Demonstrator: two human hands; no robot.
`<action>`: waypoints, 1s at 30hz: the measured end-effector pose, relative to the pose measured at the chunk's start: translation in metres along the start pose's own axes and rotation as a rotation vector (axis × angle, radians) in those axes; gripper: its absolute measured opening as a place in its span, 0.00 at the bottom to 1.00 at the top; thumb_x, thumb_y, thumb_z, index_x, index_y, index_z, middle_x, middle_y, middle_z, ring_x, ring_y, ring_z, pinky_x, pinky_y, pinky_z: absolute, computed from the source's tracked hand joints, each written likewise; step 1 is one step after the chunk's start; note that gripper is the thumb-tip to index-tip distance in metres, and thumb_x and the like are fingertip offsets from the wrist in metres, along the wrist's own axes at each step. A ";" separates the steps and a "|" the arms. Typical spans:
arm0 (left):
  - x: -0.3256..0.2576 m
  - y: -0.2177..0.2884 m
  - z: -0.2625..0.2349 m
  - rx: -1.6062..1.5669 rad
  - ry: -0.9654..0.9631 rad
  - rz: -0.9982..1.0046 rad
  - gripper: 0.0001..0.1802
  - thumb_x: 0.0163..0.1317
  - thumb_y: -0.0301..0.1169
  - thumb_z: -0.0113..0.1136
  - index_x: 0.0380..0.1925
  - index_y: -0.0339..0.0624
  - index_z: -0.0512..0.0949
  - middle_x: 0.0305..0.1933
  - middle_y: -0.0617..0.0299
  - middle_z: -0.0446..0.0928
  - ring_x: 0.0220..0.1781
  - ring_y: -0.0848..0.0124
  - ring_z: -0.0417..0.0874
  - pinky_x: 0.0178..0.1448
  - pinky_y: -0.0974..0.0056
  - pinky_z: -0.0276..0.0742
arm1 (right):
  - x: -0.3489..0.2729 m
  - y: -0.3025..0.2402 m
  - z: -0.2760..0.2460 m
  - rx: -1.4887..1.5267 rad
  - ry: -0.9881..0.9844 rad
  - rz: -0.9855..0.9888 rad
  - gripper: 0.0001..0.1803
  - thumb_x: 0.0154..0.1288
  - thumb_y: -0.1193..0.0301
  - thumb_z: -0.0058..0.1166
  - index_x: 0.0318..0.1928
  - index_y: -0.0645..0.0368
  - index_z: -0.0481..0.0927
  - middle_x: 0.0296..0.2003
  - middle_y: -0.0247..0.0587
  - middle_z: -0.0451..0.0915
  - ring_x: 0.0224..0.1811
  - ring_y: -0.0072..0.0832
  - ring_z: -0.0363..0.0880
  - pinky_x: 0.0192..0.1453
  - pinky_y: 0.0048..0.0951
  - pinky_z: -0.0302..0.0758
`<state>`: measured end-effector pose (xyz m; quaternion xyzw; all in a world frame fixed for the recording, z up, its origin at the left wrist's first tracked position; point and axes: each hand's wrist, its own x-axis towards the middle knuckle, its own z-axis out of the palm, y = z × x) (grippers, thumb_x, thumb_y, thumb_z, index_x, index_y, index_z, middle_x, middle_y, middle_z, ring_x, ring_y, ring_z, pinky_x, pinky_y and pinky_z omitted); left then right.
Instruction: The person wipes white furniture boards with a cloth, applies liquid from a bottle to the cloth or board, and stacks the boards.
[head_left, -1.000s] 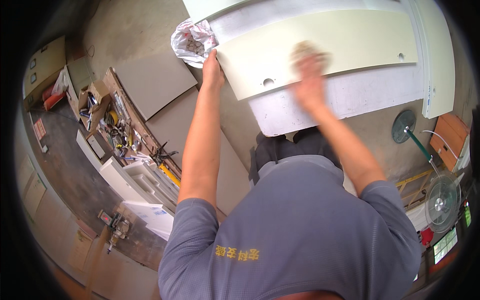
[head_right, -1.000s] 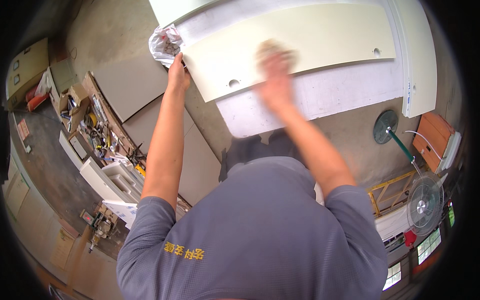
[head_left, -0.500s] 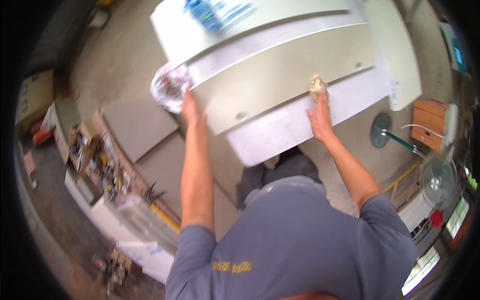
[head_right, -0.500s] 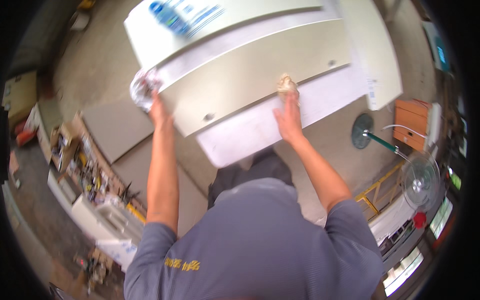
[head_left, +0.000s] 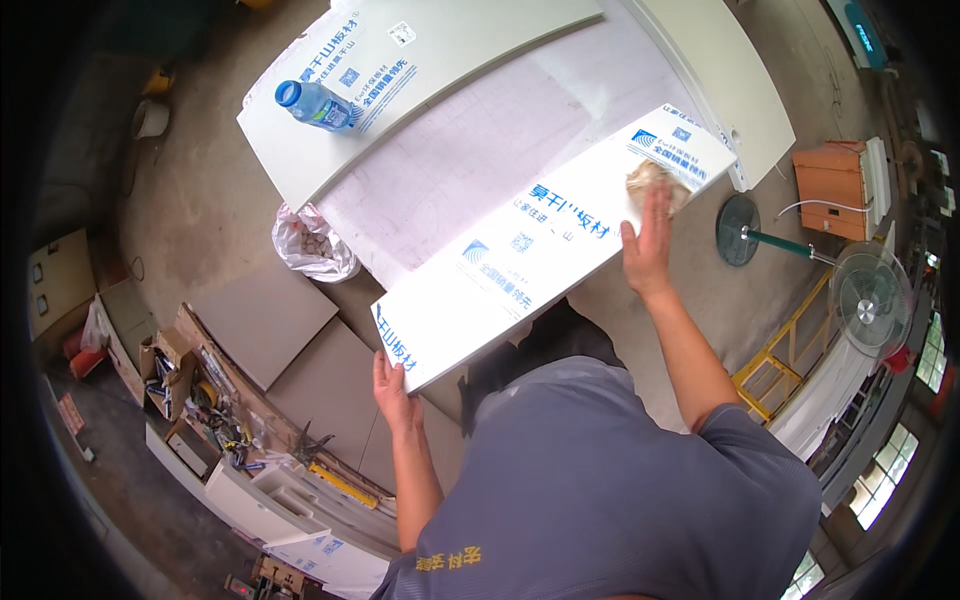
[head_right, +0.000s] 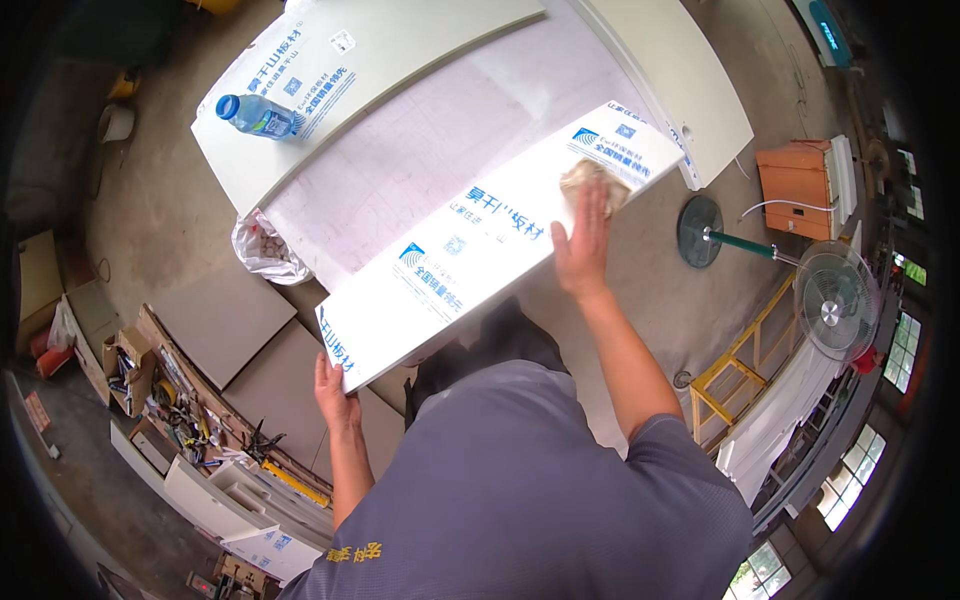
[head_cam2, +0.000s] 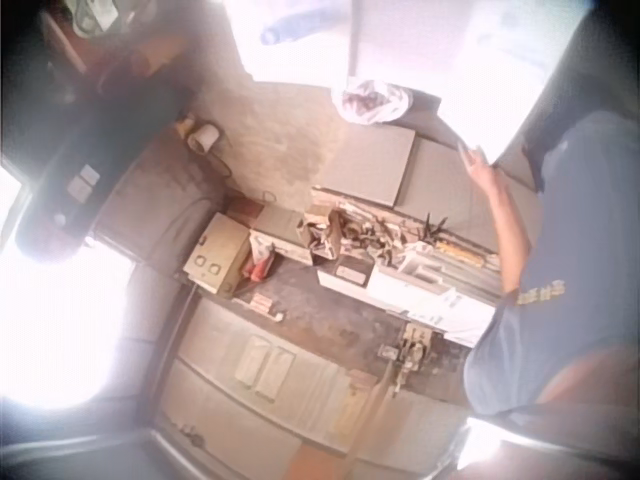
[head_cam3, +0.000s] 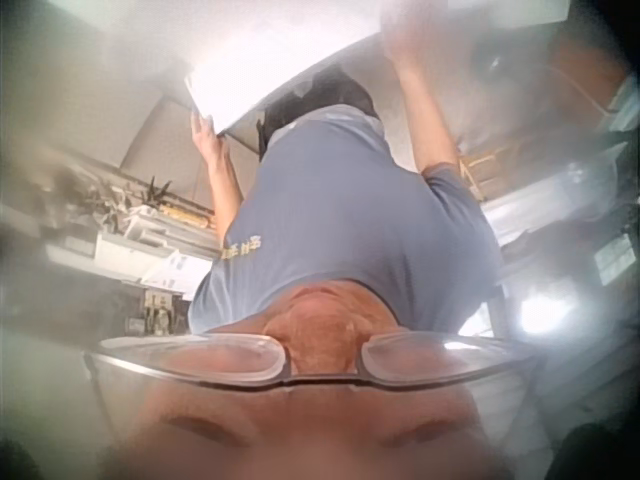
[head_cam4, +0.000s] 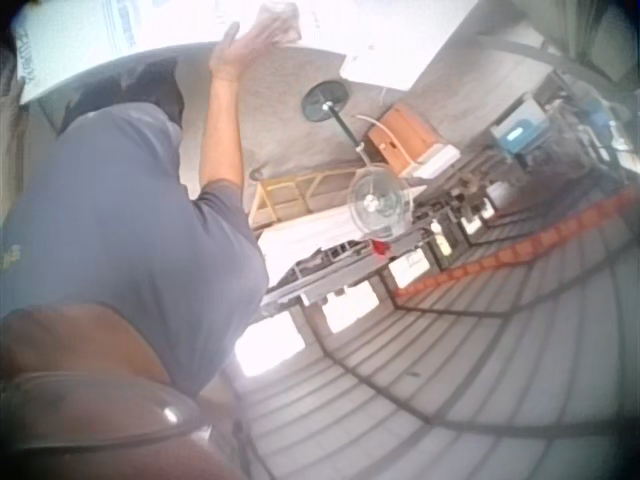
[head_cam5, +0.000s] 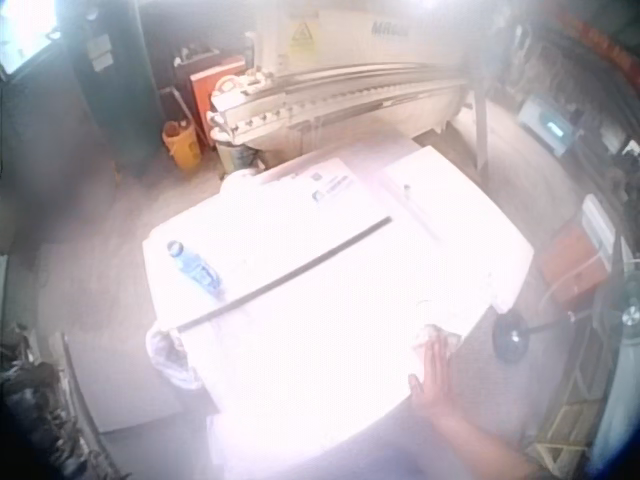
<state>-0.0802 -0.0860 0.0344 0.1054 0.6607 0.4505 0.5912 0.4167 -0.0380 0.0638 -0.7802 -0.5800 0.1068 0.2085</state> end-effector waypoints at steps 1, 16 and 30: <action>0.008 -0.016 -0.003 -0.004 -0.019 0.008 0.32 0.75 0.19 0.50 0.77 0.29 0.57 0.71 0.47 0.73 0.66 0.61 0.80 0.69 0.58 0.78 | -0.002 0.001 0.011 -0.060 -0.067 -0.019 0.40 0.78 0.56 0.47 0.79 0.66 0.56 0.82 0.60 0.49 0.86 0.52 0.42 0.87 0.50 0.39; 0.108 -0.031 0.171 1.473 -0.078 0.730 0.40 0.75 0.43 0.52 0.79 0.32 0.54 0.85 0.45 0.49 0.88 0.45 0.41 0.87 0.41 0.32 | 0.080 -0.071 0.149 -0.102 -0.350 -0.316 0.42 0.68 0.46 0.60 0.73 0.57 0.69 0.79 0.51 0.58 0.84 0.46 0.49 0.87 0.52 0.41; 0.113 -0.053 0.186 1.714 0.108 0.698 0.47 0.67 0.43 0.57 0.80 0.34 0.51 0.85 0.49 0.51 0.88 0.52 0.41 0.88 0.44 0.28 | 0.126 0.008 0.125 -0.114 -0.251 -0.195 0.45 0.67 0.42 0.58 0.73 0.63 0.67 0.78 0.56 0.59 0.82 0.50 0.53 0.87 0.51 0.43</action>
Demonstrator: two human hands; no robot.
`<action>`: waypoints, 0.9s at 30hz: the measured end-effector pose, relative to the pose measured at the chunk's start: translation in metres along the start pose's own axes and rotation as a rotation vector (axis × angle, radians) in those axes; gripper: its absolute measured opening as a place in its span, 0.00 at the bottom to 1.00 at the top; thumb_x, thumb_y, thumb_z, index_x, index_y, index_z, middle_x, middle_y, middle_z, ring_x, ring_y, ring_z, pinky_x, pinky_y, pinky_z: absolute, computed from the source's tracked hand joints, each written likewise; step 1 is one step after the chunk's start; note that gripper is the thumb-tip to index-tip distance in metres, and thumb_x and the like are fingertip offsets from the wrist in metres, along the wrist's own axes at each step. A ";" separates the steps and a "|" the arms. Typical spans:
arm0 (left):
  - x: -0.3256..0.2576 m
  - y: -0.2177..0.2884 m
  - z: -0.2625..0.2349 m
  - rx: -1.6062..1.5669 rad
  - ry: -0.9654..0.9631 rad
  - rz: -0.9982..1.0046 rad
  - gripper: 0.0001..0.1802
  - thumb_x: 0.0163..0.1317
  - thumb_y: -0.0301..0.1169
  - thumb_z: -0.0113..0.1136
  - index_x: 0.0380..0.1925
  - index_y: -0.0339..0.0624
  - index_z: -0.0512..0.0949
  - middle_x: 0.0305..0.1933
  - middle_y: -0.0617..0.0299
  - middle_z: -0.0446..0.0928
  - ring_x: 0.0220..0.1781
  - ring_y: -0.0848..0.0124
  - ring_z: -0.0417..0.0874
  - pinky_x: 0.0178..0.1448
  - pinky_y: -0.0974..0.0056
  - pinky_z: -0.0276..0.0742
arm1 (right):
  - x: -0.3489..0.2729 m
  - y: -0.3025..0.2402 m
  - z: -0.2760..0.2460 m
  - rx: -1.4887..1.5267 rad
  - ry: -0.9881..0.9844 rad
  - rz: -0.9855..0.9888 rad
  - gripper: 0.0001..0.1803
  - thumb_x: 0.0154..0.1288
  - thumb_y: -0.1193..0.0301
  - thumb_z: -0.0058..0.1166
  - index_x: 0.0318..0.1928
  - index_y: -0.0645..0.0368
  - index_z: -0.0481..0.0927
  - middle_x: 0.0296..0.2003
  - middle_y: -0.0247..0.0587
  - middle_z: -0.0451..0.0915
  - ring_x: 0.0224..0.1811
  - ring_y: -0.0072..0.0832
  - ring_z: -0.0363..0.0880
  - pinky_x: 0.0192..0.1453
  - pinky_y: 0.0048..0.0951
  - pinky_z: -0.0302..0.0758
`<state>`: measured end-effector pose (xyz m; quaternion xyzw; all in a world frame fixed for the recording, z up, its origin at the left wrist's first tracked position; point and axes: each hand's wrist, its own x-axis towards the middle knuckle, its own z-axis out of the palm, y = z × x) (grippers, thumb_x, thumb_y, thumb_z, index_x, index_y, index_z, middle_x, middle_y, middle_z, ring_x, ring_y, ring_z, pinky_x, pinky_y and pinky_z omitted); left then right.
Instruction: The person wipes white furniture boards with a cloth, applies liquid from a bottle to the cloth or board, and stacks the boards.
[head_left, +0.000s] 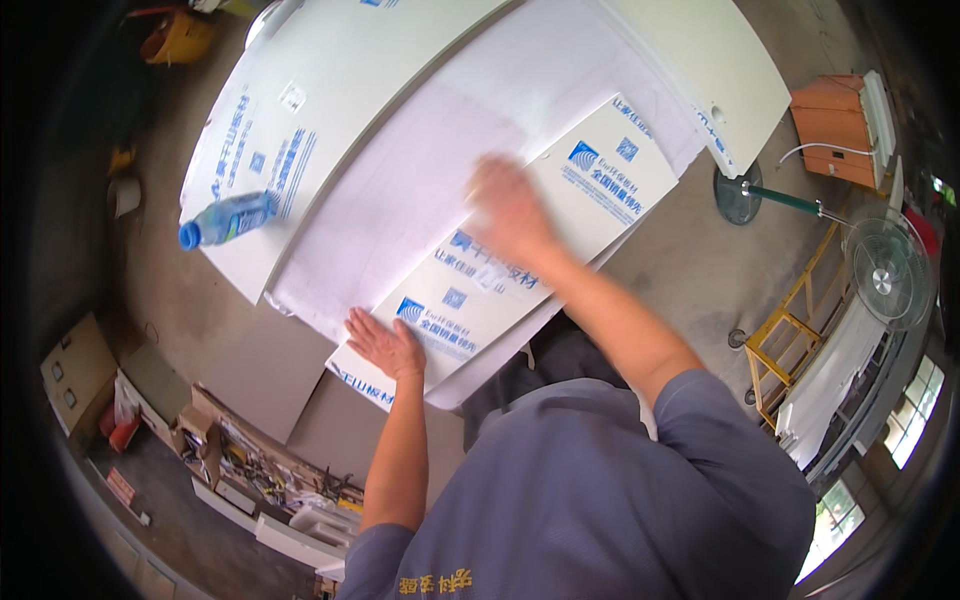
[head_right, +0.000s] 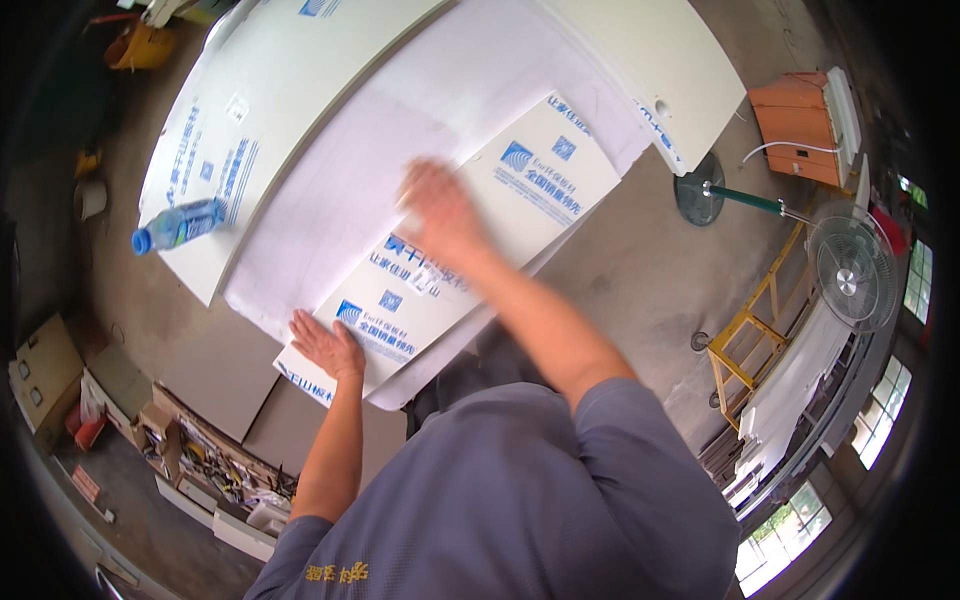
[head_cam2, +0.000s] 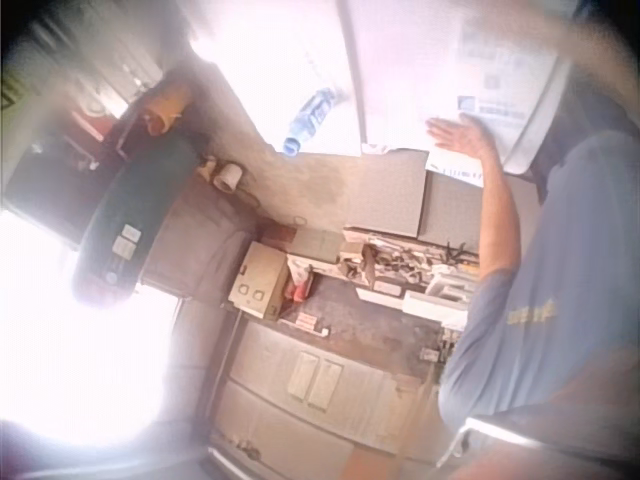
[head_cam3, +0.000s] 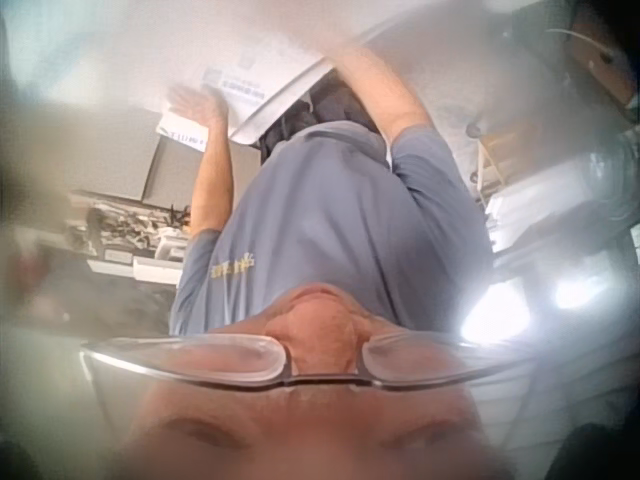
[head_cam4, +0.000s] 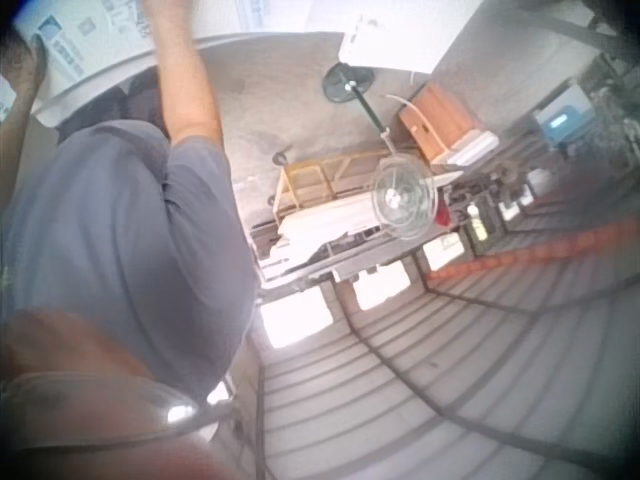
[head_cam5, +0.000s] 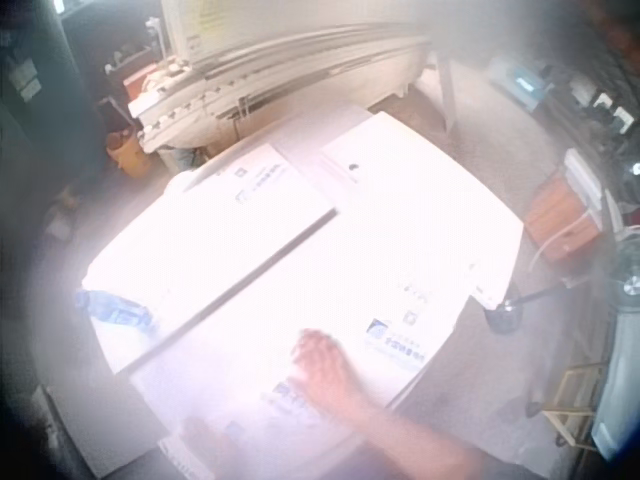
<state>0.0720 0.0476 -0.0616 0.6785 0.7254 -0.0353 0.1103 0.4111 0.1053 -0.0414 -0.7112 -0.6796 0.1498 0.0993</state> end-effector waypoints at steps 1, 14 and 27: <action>-0.001 0.003 -0.001 0.001 0.018 0.001 0.45 0.68 0.43 0.53 0.80 0.35 0.52 0.85 0.50 0.51 0.88 0.52 0.42 0.88 0.43 0.30 | 0.014 0.052 -0.024 -0.010 0.064 0.075 0.46 0.67 0.47 0.62 0.73 0.67 0.65 0.78 0.57 0.60 0.82 0.52 0.54 0.87 0.52 0.45; 0.008 0.014 -0.005 -0.016 0.072 0.083 0.45 0.67 0.44 0.52 0.80 0.36 0.52 0.85 0.50 0.52 0.88 0.52 0.43 0.87 0.43 0.30 | 0.036 0.210 -0.058 -0.083 0.345 0.518 0.52 0.70 0.46 0.59 0.79 0.67 0.51 0.80 0.61 0.52 0.84 0.58 0.43 0.86 0.55 0.40; 0.000 0.009 0.001 -0.001 0.092 0.086 0.44 0.71 0.50 0.48 0.80 0.37 0.53 0.85 0.48 0.52 0.87 0.48 0.45 0.86 0.39 0.33 | -0.026 0.195 -0.065 -0.054 0.227 0.613 0.48 0.74 0.50 0.56 0.79 0.69 0.53 0.81 0.62 0.48 0.85 0.56 0.42 0.87 0.50 0.42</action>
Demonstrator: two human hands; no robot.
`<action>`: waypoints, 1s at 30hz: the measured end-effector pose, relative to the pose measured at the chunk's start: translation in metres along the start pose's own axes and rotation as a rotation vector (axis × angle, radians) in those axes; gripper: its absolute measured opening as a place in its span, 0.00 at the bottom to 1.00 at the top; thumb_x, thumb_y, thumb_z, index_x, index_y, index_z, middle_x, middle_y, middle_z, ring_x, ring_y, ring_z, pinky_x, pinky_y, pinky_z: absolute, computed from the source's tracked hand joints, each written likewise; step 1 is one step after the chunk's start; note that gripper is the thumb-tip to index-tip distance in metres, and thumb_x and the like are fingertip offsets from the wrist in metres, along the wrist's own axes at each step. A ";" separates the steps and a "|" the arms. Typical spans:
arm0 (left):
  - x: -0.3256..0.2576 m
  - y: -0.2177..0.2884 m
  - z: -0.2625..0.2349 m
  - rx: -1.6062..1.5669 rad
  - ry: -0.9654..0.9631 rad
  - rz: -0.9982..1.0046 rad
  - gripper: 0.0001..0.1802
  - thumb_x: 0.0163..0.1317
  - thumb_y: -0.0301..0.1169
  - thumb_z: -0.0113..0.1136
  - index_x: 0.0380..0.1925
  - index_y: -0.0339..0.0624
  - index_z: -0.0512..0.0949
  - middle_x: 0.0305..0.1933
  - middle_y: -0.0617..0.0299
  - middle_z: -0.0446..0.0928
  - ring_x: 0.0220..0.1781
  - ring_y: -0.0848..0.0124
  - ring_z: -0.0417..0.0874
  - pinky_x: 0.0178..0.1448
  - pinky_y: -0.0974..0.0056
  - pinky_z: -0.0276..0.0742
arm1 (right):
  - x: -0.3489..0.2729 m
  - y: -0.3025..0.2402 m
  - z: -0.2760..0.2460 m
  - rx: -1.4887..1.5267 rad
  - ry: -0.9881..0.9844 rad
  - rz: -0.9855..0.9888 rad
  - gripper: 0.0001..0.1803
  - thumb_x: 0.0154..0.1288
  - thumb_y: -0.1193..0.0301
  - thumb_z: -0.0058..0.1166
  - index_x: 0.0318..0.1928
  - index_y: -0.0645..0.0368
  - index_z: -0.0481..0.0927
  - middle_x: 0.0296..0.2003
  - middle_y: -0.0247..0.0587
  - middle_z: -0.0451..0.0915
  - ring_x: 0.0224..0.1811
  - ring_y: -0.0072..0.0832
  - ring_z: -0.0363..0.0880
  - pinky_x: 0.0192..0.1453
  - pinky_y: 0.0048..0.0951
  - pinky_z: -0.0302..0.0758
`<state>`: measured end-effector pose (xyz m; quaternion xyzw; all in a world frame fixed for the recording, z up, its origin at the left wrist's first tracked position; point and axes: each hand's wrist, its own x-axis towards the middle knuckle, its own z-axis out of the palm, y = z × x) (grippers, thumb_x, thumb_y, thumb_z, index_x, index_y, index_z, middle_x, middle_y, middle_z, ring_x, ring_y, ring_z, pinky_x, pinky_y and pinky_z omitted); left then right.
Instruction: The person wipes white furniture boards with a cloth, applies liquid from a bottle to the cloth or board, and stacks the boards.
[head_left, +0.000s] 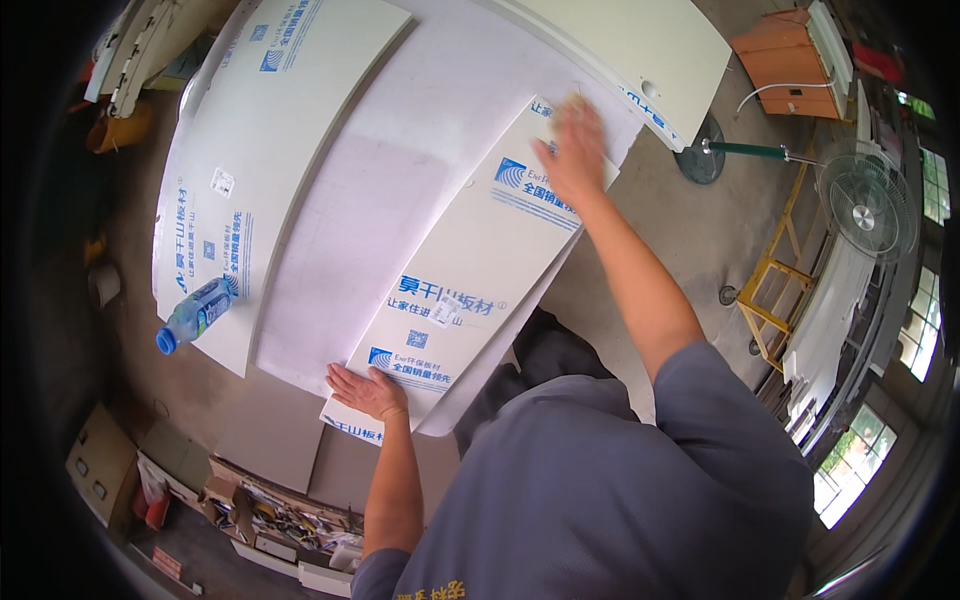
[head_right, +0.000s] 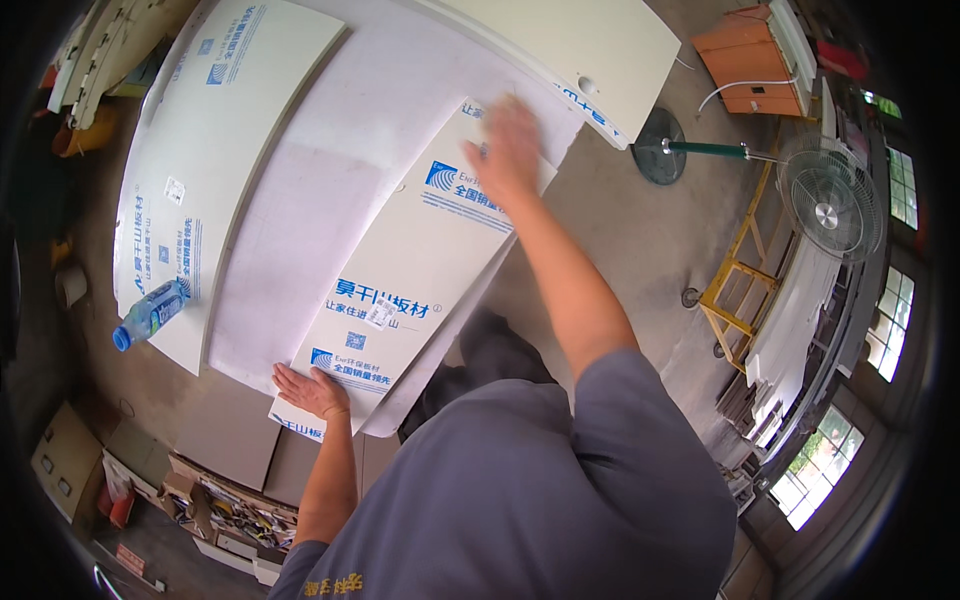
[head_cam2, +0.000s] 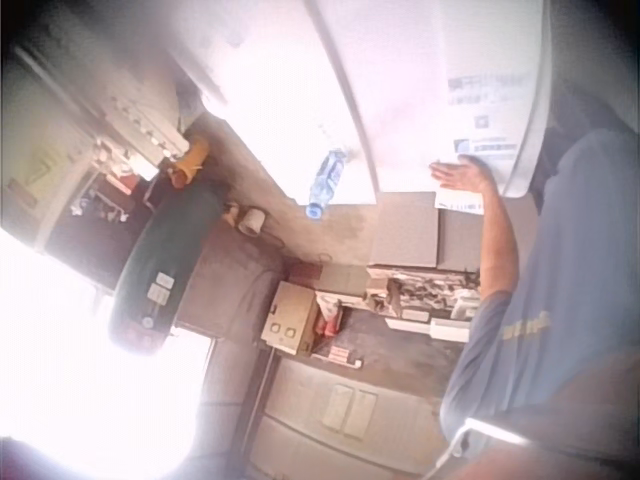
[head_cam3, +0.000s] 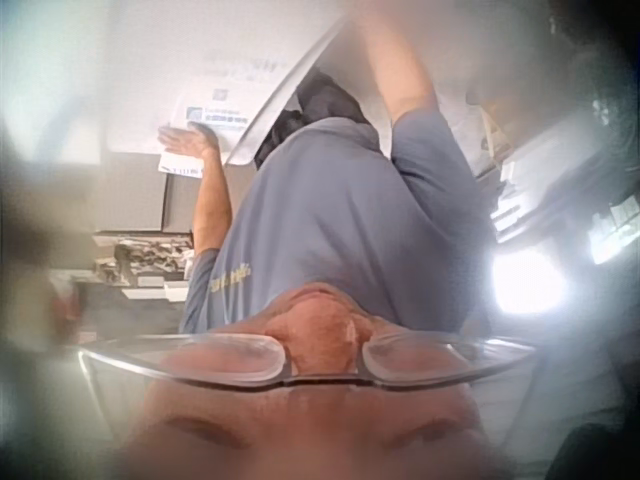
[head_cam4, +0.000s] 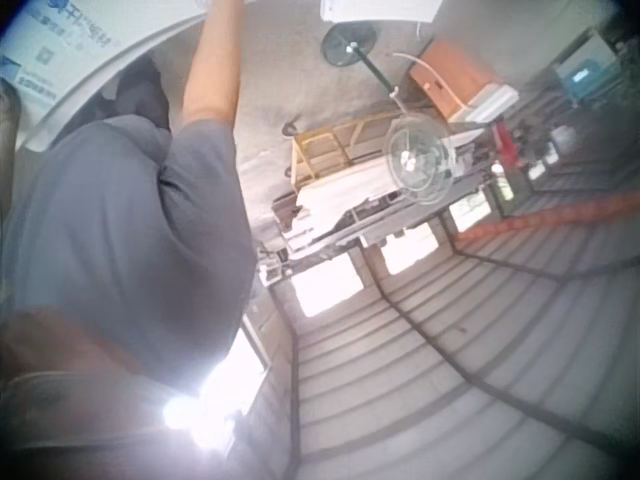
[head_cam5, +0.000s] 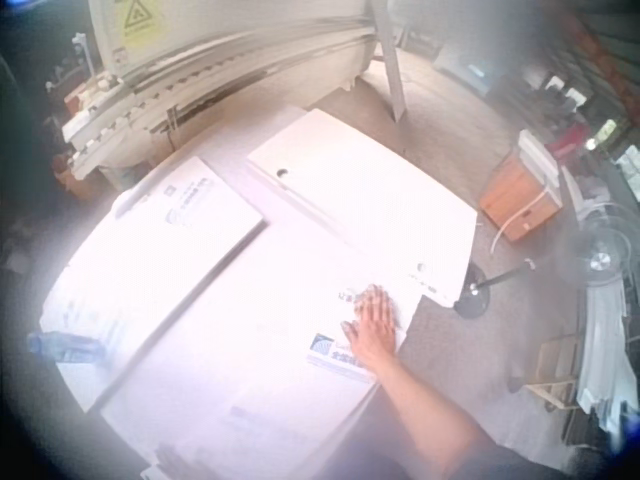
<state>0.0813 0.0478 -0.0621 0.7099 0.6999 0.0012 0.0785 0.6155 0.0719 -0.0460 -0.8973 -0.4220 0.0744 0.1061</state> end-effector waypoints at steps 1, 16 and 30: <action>0.000 -0.002 -0.001 0.009 0.001 0.000 0.44 0.71 0.51 0.47 0.80 0.37 0.52 0.85 0.48 0.52 0.87 0.48 0.45 0.86 0.39 0.33 | -0.020 0.032 0.003 0.048 0.036 0.070 0.48 0.74 0.50 0.56 0.79 0.69 0.52 0.81 0.62 0.47 0.85 0.56 0.41 0.87 0.51 0.41; 0.003 -0.008 0.006 -0.006 0.009 0.069 0.45 0.72 0.52 0.46 0.80 0.34 0.51 0.85 0.49 0.52 0.87 0.50 0.44 0.87 0.40 0.31 | -0.097 0.080 0.001 -0.108 0.076 0.003 0.55 0.69 0.51 0.61 0.80 0.72 0.46 0.80 0.72 0.43 0.84 0.63 0.37 0.87 0.58 0.37; -0.101 -0.141 -0.024 -0.594 0.064 -0.425 0.41 0.64 0.31 0.68 0.74 0.28 0.62 0.73 0.42 0.67 0.72 0.52 0.70 0.75 0.52 0.66 | -0.024 -0.029 0.058 -0.213 -0.054 -0.112 0.53 0.76 0.38 0.43 0.82 0.66 0.44 0.83 0.60 0.38 0.87 0.52 0.32 0.87 0.51 0.32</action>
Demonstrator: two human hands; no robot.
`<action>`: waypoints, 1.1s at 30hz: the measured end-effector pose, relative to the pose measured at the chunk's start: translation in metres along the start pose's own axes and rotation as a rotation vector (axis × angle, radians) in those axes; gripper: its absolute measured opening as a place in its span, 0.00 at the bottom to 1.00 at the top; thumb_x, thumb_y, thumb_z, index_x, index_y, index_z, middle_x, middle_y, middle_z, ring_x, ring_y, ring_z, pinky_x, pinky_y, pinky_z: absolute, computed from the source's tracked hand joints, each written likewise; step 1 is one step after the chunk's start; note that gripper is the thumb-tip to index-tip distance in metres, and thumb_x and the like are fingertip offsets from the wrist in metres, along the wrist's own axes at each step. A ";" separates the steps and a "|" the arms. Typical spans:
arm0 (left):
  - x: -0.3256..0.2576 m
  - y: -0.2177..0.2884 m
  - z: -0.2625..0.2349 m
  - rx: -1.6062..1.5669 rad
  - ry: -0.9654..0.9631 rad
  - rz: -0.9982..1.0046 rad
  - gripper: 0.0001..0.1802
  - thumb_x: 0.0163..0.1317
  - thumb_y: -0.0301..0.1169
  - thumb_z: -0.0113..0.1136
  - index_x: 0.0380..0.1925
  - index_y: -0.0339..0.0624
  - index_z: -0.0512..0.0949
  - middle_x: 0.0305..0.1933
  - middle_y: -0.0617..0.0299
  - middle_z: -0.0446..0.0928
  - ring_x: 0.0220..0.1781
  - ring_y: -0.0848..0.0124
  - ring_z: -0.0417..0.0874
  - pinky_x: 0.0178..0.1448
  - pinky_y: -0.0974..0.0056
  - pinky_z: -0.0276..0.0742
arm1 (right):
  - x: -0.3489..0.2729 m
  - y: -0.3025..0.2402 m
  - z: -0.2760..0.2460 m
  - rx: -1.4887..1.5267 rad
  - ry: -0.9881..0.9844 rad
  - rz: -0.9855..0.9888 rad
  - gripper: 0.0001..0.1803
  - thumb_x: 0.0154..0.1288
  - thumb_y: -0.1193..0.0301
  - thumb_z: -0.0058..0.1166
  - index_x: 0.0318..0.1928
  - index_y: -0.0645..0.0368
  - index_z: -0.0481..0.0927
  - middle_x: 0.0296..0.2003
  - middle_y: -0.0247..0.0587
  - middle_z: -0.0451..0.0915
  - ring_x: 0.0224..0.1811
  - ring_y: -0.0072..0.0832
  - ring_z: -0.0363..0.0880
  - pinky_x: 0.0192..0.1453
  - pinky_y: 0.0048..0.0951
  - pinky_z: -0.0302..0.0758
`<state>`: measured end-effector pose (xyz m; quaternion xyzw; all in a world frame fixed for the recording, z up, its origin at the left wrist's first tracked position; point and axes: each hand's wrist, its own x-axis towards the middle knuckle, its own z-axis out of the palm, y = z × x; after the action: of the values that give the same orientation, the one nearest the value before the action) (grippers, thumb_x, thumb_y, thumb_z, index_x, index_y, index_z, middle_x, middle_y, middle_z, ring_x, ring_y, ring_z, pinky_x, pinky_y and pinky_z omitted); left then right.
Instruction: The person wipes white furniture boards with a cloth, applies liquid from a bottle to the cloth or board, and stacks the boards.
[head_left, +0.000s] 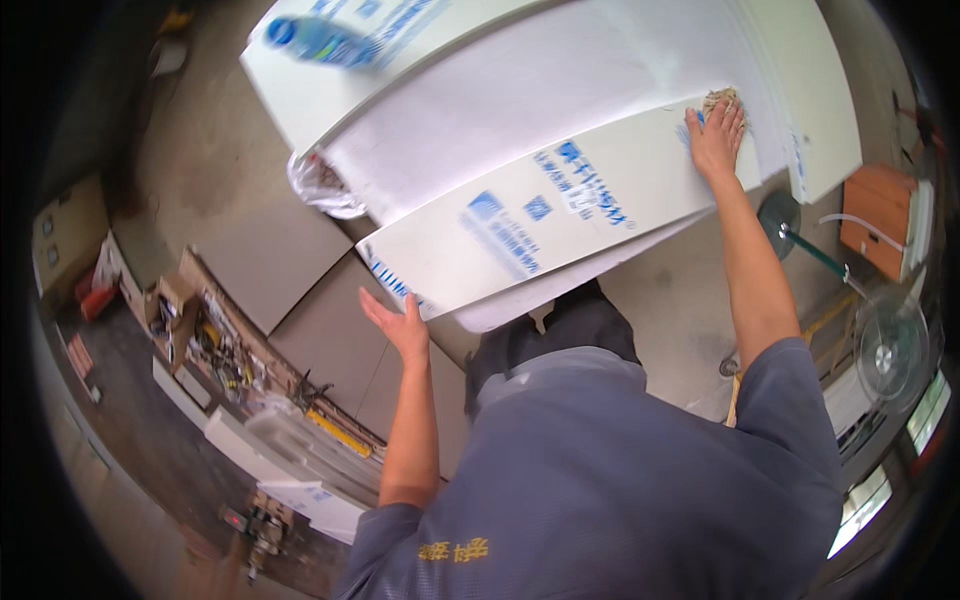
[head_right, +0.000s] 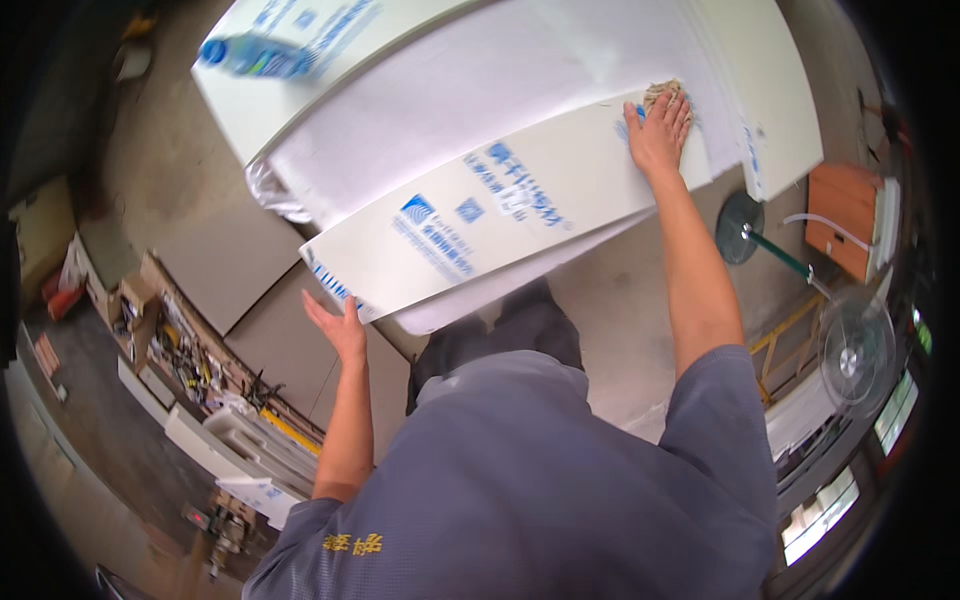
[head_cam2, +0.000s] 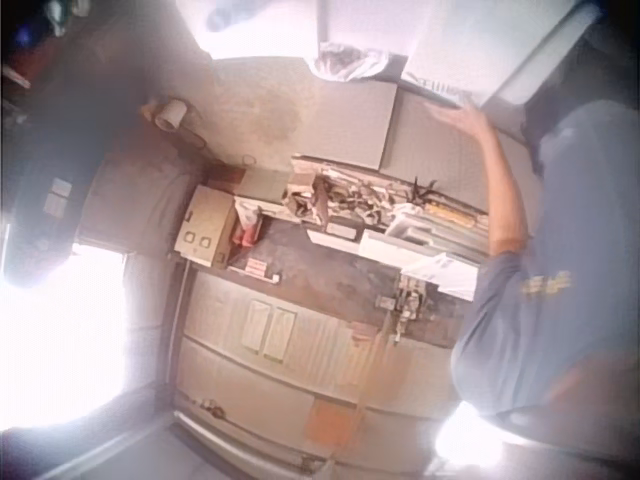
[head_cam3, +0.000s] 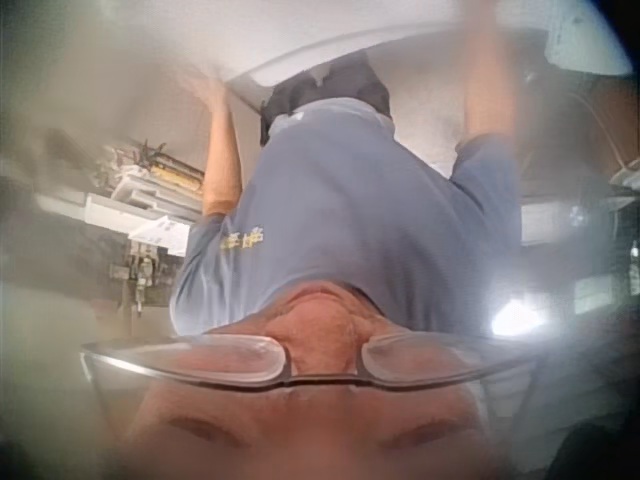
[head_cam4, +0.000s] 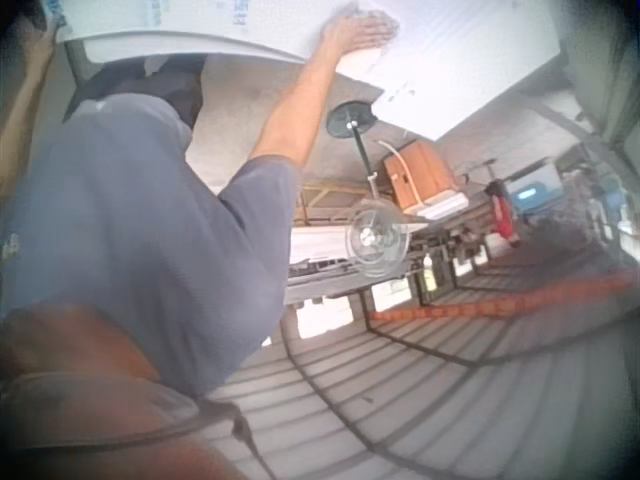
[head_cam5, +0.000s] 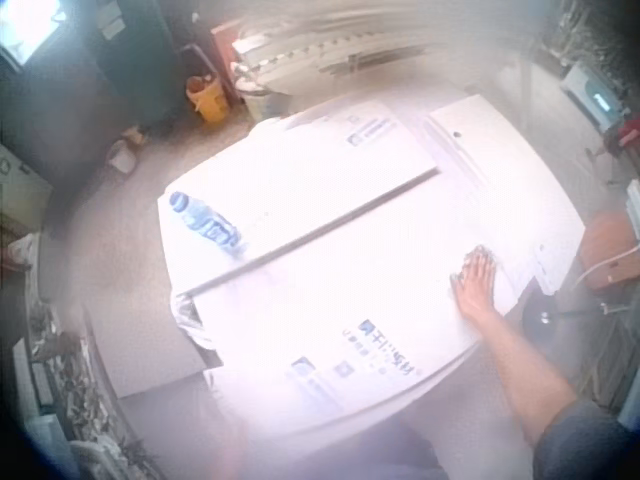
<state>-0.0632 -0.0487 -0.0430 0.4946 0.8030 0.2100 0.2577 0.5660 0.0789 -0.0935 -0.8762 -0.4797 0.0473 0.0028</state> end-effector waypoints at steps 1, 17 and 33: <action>-0.016 -0.036 -0.011 -0.244 -0.098 -0.261 0.37 0.65 0.30 0.68 0.71 0.27 0.66 0.68 0.45 0.72 0.66 0.56 0.76 0.70 0.55 0.72 | -0.011 -0.031 -0.001 -0.014 -0.013 -0.084 0.53 0.76 0.38 0.43 0.82 0.66 0.43 0.83 0.60 0.38 0.87 0.52 0.32 0.87 0.51 0.32; -0.024 -0.107 -0.035 -1.083 -0.406 -0.780 0.21 0.73 0.34 0.64 0.60 0.31 0.79 0.52 0.57 0.85 0.48 0.72 0.87 0.51 0.67 0.85 | -0.350 -0.477 -0.010 0.146 -0.339 -1.289 0.49 0.70 0.43 0.53 0.78 0.65 0.58 0.83 0.53 0.49 0.86 0.45 0.45 0.88 0.47 0.39; -0.012 -0.129 -0.038 -1.438 -0.537 -0.814 0.54 0.75 0.71 0.25 0.60 0.26 0.76 0.54 0.46 0.85 0.53 0.58 0.87 0.64 0.54 0.82 | -0.417 -0.338 -0.019 0.010 -0.598 -1.408 0.41 0.72 0.46 0.54 0.75 0.61 0.67 0.82 0.47 0.52 0.86 0.39 0.45 0.88 0.47 0.39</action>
<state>-0.1710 -0.1172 -0.0879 -0.0811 0.5021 0.4340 0.7436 0.0603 -0.0881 -0.0236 -0.3136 -0.9050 0.2718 -0.0938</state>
